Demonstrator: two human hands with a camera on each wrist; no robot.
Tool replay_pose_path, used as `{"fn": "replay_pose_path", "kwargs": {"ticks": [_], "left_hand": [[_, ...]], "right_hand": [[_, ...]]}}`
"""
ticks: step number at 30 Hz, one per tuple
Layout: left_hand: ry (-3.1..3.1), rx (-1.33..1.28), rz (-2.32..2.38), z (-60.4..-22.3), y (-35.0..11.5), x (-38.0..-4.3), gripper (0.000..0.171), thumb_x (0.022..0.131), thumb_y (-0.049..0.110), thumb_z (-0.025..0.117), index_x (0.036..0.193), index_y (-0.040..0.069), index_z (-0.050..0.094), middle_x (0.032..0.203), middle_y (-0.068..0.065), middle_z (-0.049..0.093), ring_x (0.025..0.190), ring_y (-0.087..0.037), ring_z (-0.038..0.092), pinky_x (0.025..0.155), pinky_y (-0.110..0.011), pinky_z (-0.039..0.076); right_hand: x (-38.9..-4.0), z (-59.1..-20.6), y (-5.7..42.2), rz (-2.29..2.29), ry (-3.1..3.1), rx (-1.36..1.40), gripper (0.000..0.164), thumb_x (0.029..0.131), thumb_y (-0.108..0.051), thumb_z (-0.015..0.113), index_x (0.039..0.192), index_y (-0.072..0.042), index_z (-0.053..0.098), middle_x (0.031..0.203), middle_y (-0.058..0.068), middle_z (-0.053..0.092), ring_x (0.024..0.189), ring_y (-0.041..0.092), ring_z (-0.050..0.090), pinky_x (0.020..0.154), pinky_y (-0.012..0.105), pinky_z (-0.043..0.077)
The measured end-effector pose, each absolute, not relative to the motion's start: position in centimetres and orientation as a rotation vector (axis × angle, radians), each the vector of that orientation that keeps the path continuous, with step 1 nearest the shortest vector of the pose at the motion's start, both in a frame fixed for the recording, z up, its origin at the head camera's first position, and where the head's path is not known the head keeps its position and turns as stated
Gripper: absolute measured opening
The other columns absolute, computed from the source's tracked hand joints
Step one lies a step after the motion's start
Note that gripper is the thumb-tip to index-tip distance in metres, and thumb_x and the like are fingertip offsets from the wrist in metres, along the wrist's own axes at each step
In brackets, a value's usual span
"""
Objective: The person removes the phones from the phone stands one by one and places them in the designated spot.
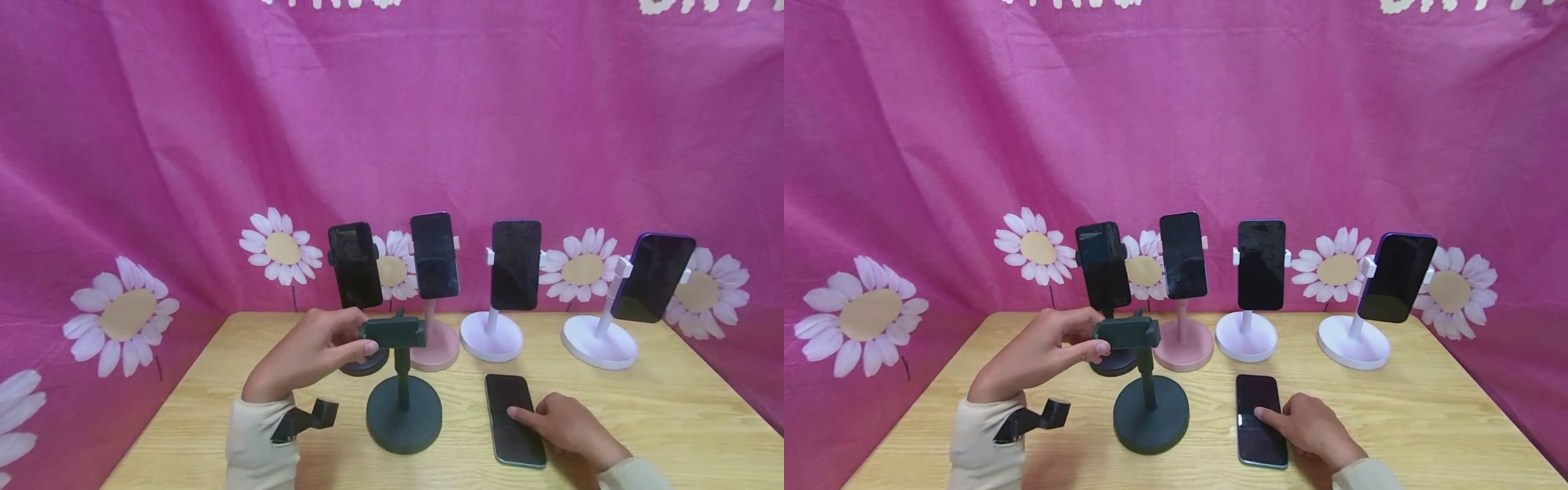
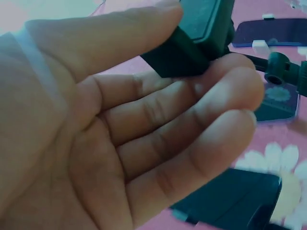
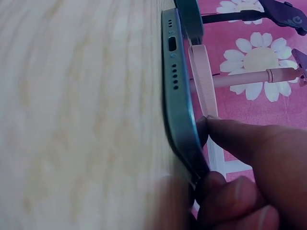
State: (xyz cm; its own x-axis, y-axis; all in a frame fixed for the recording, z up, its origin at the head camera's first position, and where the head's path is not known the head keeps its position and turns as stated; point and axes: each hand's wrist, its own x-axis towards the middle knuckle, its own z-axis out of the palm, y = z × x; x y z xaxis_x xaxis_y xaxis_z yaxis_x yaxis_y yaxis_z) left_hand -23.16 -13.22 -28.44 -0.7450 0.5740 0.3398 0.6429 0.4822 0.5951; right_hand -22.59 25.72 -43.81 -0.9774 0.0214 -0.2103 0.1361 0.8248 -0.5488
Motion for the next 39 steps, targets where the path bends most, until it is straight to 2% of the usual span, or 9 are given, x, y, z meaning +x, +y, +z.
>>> {"fn": "replay_pose_path", "kwargs": {"ticks": [3, 6, 13, 20, 23, 27, 34, 39], "left_hand": [[-2.614, -1.064, -1.076, -28.6, -14.5, -22.8, 0.021, 0.088, 0.030, 0.071, 0.102, 0.015, 0.065, 0.073, 0.009, 0.065, 0.065, -0.007, 0.063, 0.064, -0.030, 0.054], [-2.606, -1.012, -1.058, -28.7, -15.9, -22.5, 0.020, 0.088, 0.029, 0.070, 0.101, 0.015, 0.065, 0.076, 0.009, 0.066, 0.068, -0.008, 0.065, 0.064, -0.031, 0.054], [-2.575, -0.830, -1.091, -29.2, -19.9, -21.8, 0.017, 0.087, 0.023, 0.072, 0.100, 0.016, 0.065, 0.075, 0.006, 0.064, 0.065, -0.010, 0.065, 0.064, -0.030, 0.054], [-2.554, -0.676, -1.071, -29.6, -23.9, -21.6, 0.030, 0.090, 0.018, 0.069, 0.118, 0.011, 0.062, 0.081, 0.002, 0.065, 0.068, -0.011, 0.065, 0.067, -0.027, 0.054], [-2.520, -0.633, -1.038, -29.9, -25.2, -21.9, 0.029, 0.092, 0.015, 0.066, 0.119, 0.009, 0.061, 0.081, 0.000, 0.066, 0.068, -0.013, 0.066, 0.068, -0.025, 0.055], [-2.462, -0.540, -1.029, -30.6, -26.3, -22.8, 0.027, 0.093, 0.013, 0.064, 0.119, 0.004, 0.059, 0.080, -0.004, 0.066, 0.067, -0.014, 0.068, 0.068, -0.022, 0.054], [-2.370, -0.466, -1.075, -31.5, -26.8, -24.8, 0.028, 0.094, 0.012, 0.062, 0.120, 0.002, 0.058, 0.081, -0.007, 0.066, 0.069, -0.014, 0.067, 0.068, -0.019, 0.053], [-2.332, -0.484, -1.102, -31.8, -27.1, -26.2, 0.029, 0.094, 0.008, 0.062, 0.121, 0.001, 0.057, 0.083, -0.009, 0.065, 0.069, -0.015, 0.067, 0.067, -0.017, 0.054]], "right_hand": [[-22.7, -43.8, 26.0, -0.857, 2.782, 0.162, 0.072, 0.076, -0.072, 0.062, 0.084, 0.000, 0.063, 0.067, 0.007, 0.050, 0.059, 0.019, 0.048, 0.051, 0.029, 0.038], [-22.8, -43.7, 26.2, -0.860, 2.769, 0.177, 0.075, 0.074, -0.074, 0.061, 0.086, 0.000, 0.062, 0.068, 0.008, 0.050, 0.060, 0.020, 0.048, 0.052, 0.029, 0.038], [-22.8, -43.7, 26.2, -0.865, 2.773, 0.171, 0.071, 0.075, -0.071, 0.063, 0.083, -0.001, 0.063, 0.064, 0.007, 0.051, 0.054, 0.019, 0.049, 0.049, 0.028, 0.039], [-22.7, -43.7, 26.1, -0.874, 2.805, 0.139, 0.063, 0.077, -0.067, 0.064, 0.076, -0.004, 0.062, 0.060, 0.006, 0.050, 0.048, 0.017, 0.047, 0.045, 0.027, 0.036], [-22.7, -43.8, 26.1, -0.858, 2.841, 0.109, 0.058, 0.079, -0.064, 0.064, 0.070, -0.007, 0.060, 0.057, 0.005, 0.050, 0.043, 0.016, 0.045, 0.043, 0.026, 0.033], [-22.8, -43.8, 26.1, -0.855, 2.826, 0.117, 0.060, 0.078, -0.066, 0.064, 0.072, -0.006, 0.061, 0.057, 0.005, 0.050, 0.043, 0.016, 0.045, 0.043, 0.026, 0.033], [-23.1, -43.8, 26.2, -0.926, 2.728, 0.193, 0.076, 0.073, -0.073, 0.063, 0.087, 0.001, 0.062, 0.069, 0.008, 0.050, 0.060, 0.020, 0.049, 0.052, 0.029, 0.038], [-23.1, -44.1, 25.8, -0.951, 2.714, 0.194, 0.074, 0.073, -0.072, 0.064, 0.085, 0.000, 0.062, 0.068, 0.008, 0.050, 0.060, 0.020, 0.048, 0.052, 0.029, 0.038]]}}
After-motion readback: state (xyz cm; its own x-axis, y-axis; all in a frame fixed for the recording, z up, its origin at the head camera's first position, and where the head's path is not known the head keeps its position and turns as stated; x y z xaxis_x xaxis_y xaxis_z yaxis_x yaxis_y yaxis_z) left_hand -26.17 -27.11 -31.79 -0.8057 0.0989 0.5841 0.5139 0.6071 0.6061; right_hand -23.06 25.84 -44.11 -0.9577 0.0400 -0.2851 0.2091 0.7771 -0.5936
